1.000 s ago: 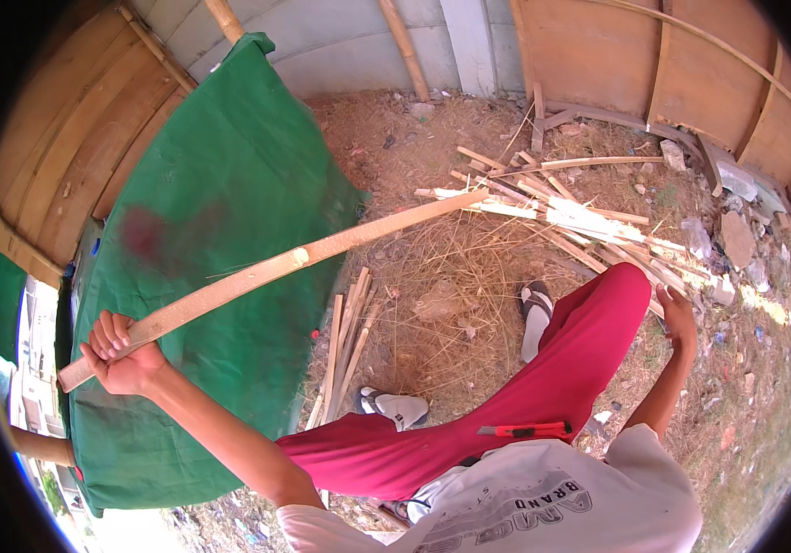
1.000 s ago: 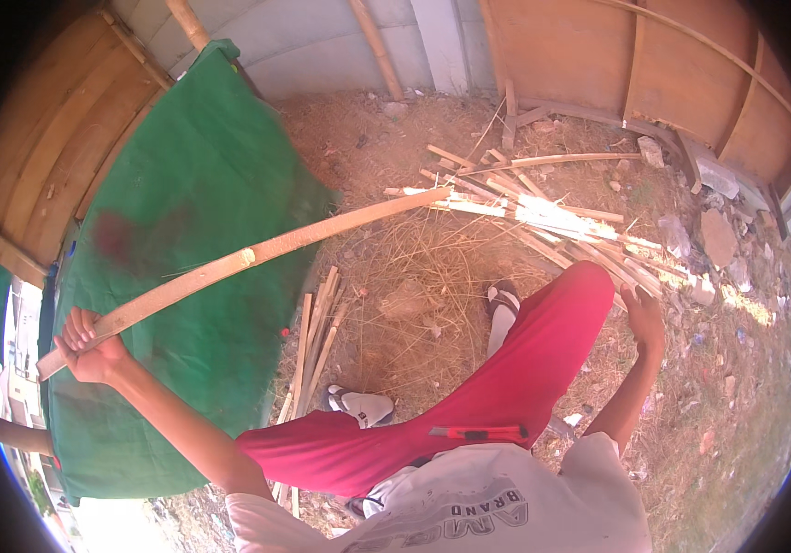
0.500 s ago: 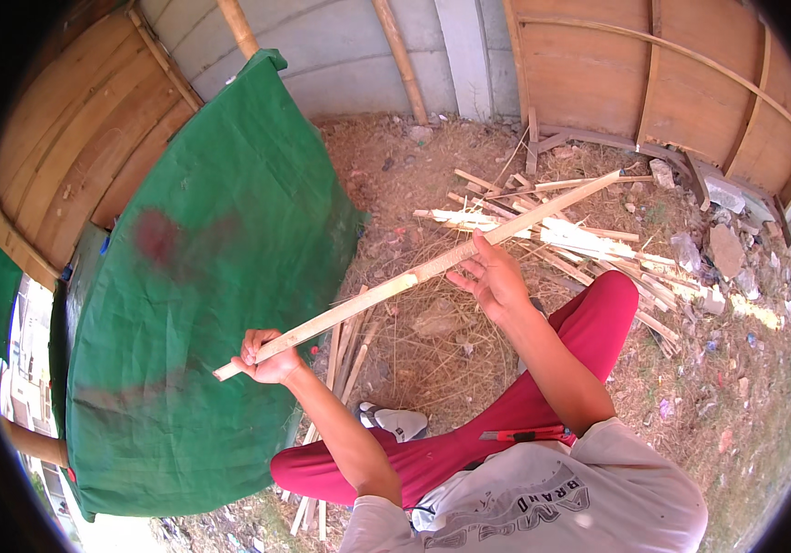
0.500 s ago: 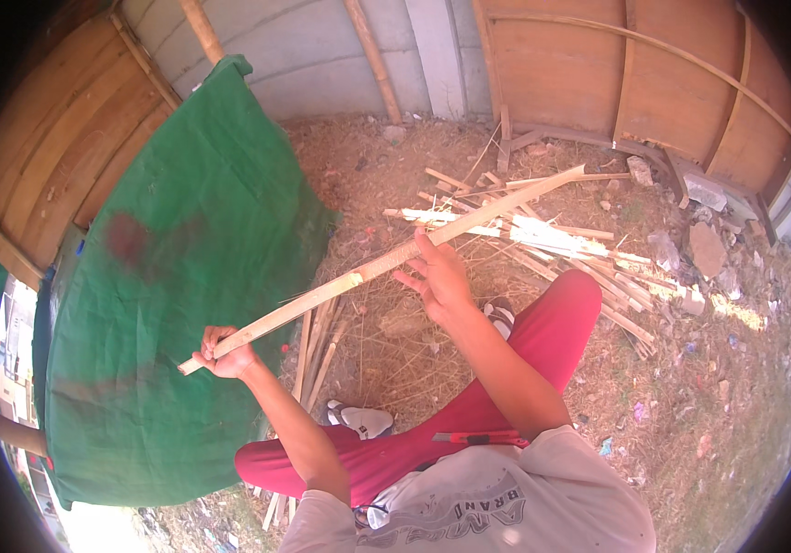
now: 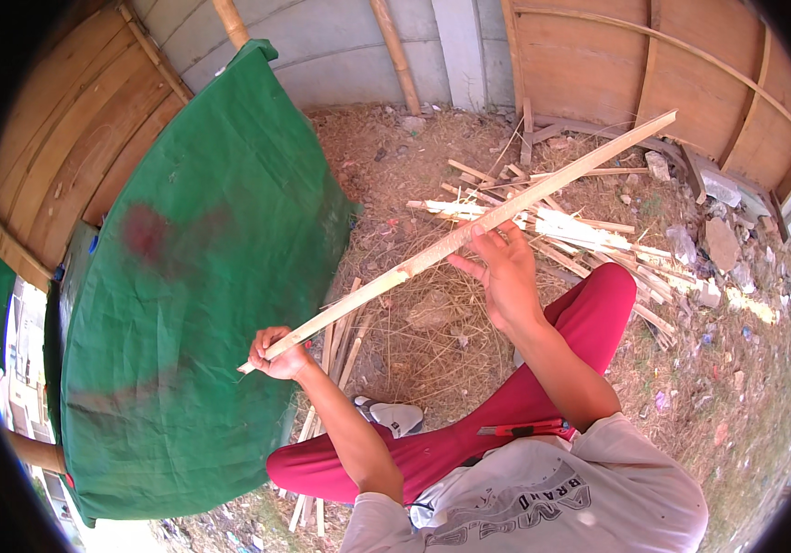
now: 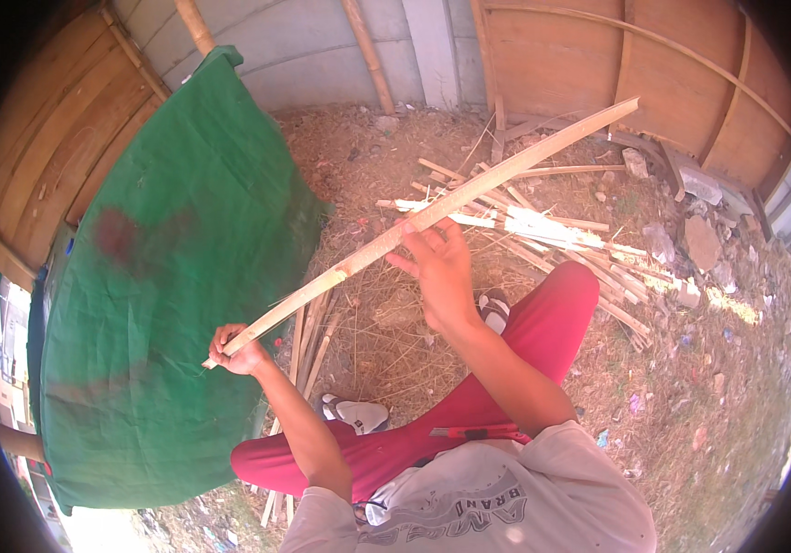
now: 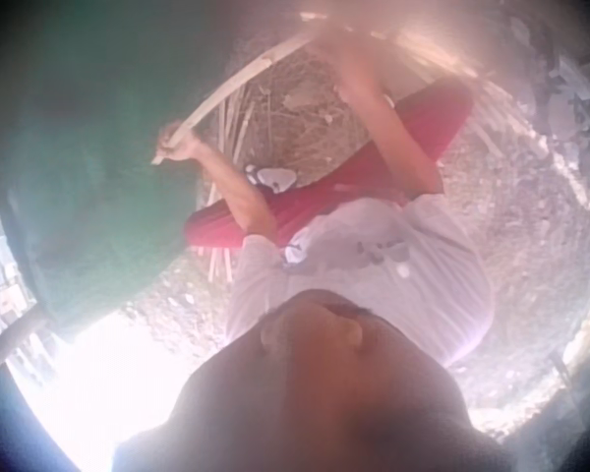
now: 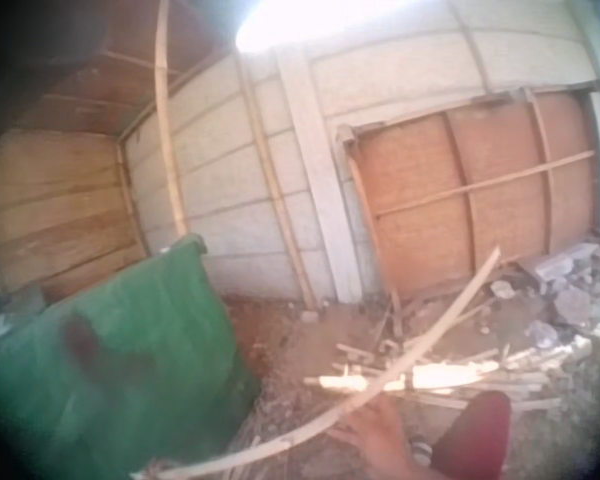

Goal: The person sits on the ground and uses a red utility knife to cut a long, thin wooden stick. They hold the stick with one hand and repeatedly slice through it with the knife until it breaks into two pieces.

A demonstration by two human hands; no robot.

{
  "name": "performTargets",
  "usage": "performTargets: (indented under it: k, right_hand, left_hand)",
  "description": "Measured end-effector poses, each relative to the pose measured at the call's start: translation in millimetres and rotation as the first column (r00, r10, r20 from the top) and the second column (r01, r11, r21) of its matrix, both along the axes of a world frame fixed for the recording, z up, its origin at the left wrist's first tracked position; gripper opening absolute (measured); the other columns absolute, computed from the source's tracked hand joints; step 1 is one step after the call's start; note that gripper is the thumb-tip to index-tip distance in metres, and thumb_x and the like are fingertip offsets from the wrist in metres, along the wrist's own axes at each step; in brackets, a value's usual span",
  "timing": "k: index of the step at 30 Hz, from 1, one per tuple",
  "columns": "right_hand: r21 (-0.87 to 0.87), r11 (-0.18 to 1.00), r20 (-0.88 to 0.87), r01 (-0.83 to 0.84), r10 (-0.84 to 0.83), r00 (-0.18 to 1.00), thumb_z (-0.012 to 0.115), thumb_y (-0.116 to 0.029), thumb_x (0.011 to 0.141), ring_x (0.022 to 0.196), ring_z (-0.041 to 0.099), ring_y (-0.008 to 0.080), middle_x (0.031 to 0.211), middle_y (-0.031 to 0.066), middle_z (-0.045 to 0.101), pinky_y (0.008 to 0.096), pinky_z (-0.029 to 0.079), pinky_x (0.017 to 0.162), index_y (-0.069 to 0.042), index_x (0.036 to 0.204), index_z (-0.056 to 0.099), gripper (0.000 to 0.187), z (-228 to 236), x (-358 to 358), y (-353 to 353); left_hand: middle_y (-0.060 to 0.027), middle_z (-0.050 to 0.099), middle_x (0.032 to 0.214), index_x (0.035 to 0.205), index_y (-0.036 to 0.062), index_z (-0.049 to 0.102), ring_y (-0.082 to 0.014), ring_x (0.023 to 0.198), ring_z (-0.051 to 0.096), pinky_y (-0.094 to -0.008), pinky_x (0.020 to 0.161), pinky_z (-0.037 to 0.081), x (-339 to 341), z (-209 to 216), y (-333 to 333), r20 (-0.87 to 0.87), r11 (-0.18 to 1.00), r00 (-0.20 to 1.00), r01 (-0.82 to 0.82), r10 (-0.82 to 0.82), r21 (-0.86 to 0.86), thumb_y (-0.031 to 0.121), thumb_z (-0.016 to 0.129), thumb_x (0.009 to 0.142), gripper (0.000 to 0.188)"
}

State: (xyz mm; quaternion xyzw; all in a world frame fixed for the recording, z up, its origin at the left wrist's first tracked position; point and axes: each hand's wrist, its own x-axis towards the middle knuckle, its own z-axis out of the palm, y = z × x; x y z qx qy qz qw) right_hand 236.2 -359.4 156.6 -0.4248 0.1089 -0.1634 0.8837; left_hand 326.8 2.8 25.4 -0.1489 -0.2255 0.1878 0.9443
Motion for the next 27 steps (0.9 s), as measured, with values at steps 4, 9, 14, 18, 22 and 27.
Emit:
performTargets:
  k: [4,9,14,18,22,27]
  right_hand:
    - [-0.015,1.0,0.027,0.001,0.0,1.0,0.063,-0.013,0.1,0.11,0.061,0.0213,0.117,0.0157,0.059,0.0397,0.058,0.094,0.0,0.128,0.042,0.038,-2,-2,0]
    - [-0.011,1.0,0.035,-0.005,0.005,0.999,0.063,-0.011,0.099,0.109,0.061,0.0207,0.116,0.0146,0.059,0.0391,0.058,0.094,0.0,0.127,0.042,0.036,-5,-1,1]
    - [0.002,0.998,-0.064,-0.06,0.06,0.996,0.062,-0.013,0.1,0.114,0.059,0.0223,0.121,0.0146,0.056,0.0408,0.058,0.095,0.0,0.126,0.045,0.034,-32,13,-11]
    - [0.018,0.979,-0.166,-0.203,0.203,0.965,0.063,-0.018,0.101,0.123,0.054,0.0247,0.132,0.0167,0.05,0.0397,0.055,0.098,0.004,0.136,0.043,0.046,-44,22,-13]
    - [-0.364,0.906,-0.203,-0.219,0.152,0.967,0.066,-0.011,0.098,0.126,0.055,0.0233,0.141,0.0154,0.047,0.0339,0.053,0.097,0.003,0.147,0.038,0.059,-53,3,-31]
    - [-0.543,0.352,0.263,0.763,-0.791,0.552,0.064,-0.012,0.099,0.09,0.061,0.0122,0.102,0.0065,0.063,0.0278,0.05,0.08,-0.001,0.129,0.053,0.034,-87,-87,-137]
  left_hand:
    - [0.005,0.062,0.065,0.066,0.0136,0.063,-0.0119,0.064,0.056,-0.0281,0.066,0.049,0,-1,-3,-0.019,1.0,1.0,-0.002,0.003,0.008,0.016,0.062,0.085,0.02]
    - [0.0044,0.055,0.064,0.064,0.014,0.053,-0.0123,0.063,0.052,-0.0279,0.063,0.045,-5,3,7,-0.015,0.997,1.0,0.005,-0.004,0.071,0.016,0.06,0.089,0.026]
    - [0.0019,0.039,0.064,0.066,0.0146,0.038,-0.0136,0.062,0.04,-0.0292,0.06,0.038,-16,50,12,0.041,0.972,0.999,-0.024,0.015,0.234,0.017,0.056,0.097,0.036]
    - [-0.0017,0.033,0.066,0.069,0.014,0.033,-0.0167,0.06,0.031,-0.0323,0.057,0.03,-20,97,27,-0.061,0.903,0.984,-0.129,0.168,0.41,0.017,0.049,0.101,0.036]
    - [-0.0028,0.03,0.065,0.068,0.014,0.031,-0.0174,0.058,0.026,-0.0337,0.052,0.025,-24,149,48,-0.099,0.785,0.942,-0.206,0.321,0.584,0.018,0.045,0.1,0.035]
    - [-0.0011,0.027,0.063,0.068,0.0154,0.028,-0.0148,0.057,0.024,-0.0311,0.05,0.026,-38,230,63,-0.028,0.543,0.881,-0.265,0.471,0.797,0.017,0.046,0.1,0.036]
